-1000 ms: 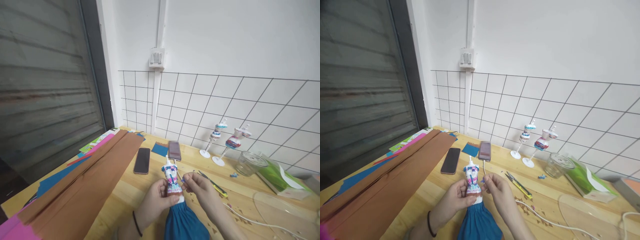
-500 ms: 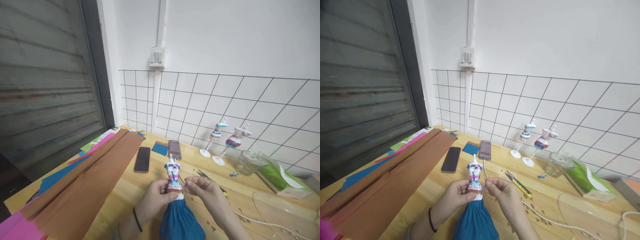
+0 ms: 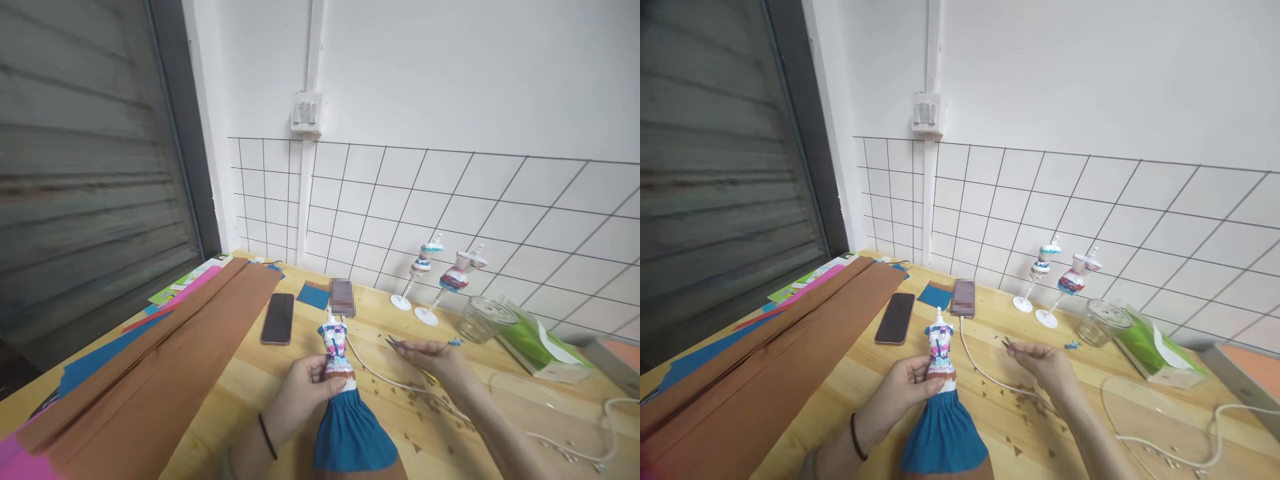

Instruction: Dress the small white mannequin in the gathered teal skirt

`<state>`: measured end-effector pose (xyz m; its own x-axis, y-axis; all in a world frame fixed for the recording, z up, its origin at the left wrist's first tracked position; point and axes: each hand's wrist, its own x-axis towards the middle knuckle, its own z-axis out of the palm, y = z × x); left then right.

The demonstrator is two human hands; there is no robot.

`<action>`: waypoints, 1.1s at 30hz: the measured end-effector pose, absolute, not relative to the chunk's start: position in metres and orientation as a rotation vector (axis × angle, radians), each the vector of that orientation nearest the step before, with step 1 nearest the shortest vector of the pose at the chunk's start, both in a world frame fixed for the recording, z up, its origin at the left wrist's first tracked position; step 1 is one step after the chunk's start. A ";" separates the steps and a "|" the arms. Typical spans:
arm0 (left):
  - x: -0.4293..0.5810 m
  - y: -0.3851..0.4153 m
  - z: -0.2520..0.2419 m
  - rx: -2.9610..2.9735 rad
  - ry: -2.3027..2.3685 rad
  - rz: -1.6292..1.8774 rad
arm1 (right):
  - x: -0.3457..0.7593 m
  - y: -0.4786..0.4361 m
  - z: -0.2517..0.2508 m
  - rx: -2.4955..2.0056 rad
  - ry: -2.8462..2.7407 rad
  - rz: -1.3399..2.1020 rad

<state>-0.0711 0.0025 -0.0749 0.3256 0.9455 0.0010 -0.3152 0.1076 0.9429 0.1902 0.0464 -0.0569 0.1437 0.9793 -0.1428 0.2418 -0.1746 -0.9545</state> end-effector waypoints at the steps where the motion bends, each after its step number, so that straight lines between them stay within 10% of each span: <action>1: -0.071 0.002 -0.075 1.062 0.754 1.070 | 0.199 0.051 -0.058 -1.591 -1.206 1.079; 23: -0.065 -0.001 -0.073 0.990 0.763 1.062 | 0.246 0.088 -0.052 -1.919 -1.526 0.441; 33: -0.059 -0.005 -0.077 1.004 0.675 1.050 | 0.111 0.008 -0.019 -1.381 -1.807 1.286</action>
